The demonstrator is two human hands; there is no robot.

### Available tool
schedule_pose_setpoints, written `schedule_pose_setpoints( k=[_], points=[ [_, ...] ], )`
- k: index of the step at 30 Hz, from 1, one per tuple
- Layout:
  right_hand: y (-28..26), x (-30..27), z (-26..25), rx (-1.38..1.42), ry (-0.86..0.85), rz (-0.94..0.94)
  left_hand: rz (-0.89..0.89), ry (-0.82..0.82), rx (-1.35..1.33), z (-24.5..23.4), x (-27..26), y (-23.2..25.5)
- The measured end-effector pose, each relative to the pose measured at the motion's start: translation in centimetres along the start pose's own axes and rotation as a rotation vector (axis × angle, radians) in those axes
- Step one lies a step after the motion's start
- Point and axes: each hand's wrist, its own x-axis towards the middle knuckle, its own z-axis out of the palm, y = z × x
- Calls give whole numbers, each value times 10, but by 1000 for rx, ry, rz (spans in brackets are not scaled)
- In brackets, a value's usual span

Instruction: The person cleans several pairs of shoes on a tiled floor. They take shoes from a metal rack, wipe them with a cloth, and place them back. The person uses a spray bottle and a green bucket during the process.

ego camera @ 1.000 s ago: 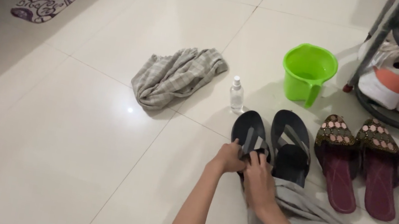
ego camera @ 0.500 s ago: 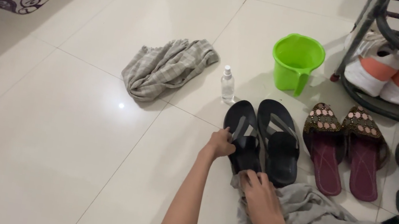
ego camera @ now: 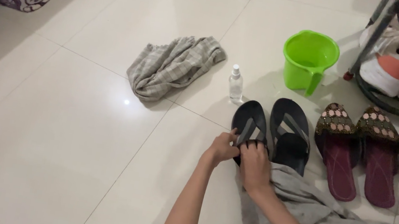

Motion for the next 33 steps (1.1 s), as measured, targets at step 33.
schedule_pose_setpoints(
  k=[33],
  points=[
    [98,-71,-73,-6,-474,-38,287,702,79,110,-91,119]
  ],
)
